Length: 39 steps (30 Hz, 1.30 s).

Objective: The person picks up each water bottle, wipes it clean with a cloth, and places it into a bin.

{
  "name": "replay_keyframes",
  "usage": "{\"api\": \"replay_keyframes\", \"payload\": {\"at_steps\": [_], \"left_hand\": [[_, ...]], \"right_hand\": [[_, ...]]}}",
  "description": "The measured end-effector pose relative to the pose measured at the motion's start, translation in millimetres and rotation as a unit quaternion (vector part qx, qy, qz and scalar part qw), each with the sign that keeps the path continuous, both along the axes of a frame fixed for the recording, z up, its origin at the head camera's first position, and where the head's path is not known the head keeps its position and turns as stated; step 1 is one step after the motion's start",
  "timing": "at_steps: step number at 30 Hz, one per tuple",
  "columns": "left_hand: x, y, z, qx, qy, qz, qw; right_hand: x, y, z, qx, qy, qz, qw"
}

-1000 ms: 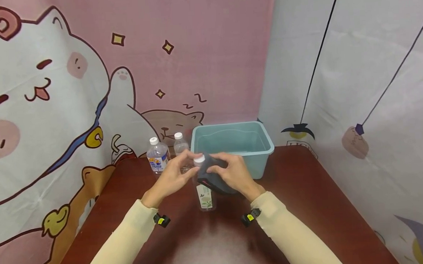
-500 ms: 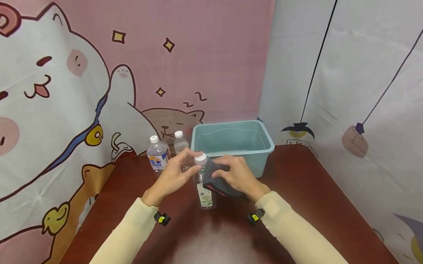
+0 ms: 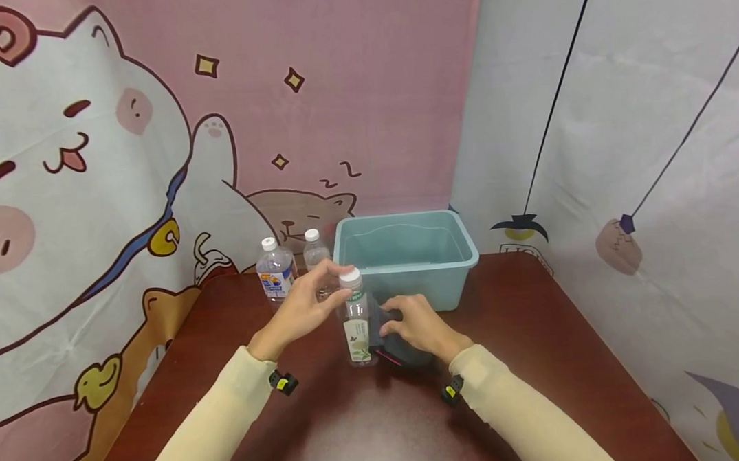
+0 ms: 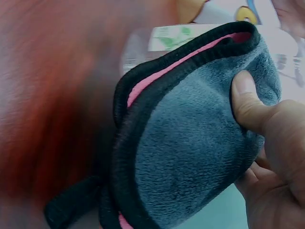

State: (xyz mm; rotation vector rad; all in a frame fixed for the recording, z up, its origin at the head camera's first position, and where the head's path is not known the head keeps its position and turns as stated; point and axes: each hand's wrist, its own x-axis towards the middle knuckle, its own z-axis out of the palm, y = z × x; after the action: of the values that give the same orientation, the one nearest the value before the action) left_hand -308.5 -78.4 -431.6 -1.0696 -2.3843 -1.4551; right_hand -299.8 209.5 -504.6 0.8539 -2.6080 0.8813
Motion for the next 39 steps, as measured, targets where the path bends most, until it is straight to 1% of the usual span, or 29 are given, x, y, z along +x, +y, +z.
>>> {"api": "replay_keyframes", "payload": {"at_steps": [4,7,10,13,18,22,26,29,32,39], "left_hand": [[0.8,0,-0.6,-0.001,0.001,0.002,1.0000],[1.5,0,-0.6,-0.002,0.002,0.003,1.0000],[1.6,0,0.5,-0.005,0.000,0.003,1.0000],[1.4,1,1.9,-0.008,0.000,0.002,1.0000],[1.0,1,2.3,-0.008,0.000,0.003,1.0000],[1.7,0,2.3,-0.006,-0.003,0.003,1.0000],[2.0,1,2.6,-0.006,-0.005,0.002,1.0000],[1.5,0,2.4,-0.008,-0.006,0.001,0.9999],[1.0,-1,2.5,-0.010,-0.002,-0.001,0.9999],[-0.3,-2,2.6,-0.010,0.002,-0.001,1.0000]], "right_hand": [[0.1,-1,-15.0,0.040,-0.020,0.010,0.999],[0.6,-3,-24.2,0.063,-0.052,0.019,0.996],[0.1,-5,-31.4,0.078,-0.074,0.027,0.994],[-0.6,-6,-34.5,0.085,-0.085,0.030,0.992],[-1.1,-8,-34.6,0.078,-0.098,0.028,0.992],[-0.2,-7,-35.2,0.062,-0.106,0.021,0.992],[2.7,-7,-36.0,0.045,-0.111,0.001,0.993],[4.6,-6,-35.6,0.037,-0.101,-0.013,0.994],[5.3,-4,-32.8,0.027,-0.088,-0.016,0.996],[5.5,-2,-17.9,-0.010,-0.061,-0.024,0.998]]}}
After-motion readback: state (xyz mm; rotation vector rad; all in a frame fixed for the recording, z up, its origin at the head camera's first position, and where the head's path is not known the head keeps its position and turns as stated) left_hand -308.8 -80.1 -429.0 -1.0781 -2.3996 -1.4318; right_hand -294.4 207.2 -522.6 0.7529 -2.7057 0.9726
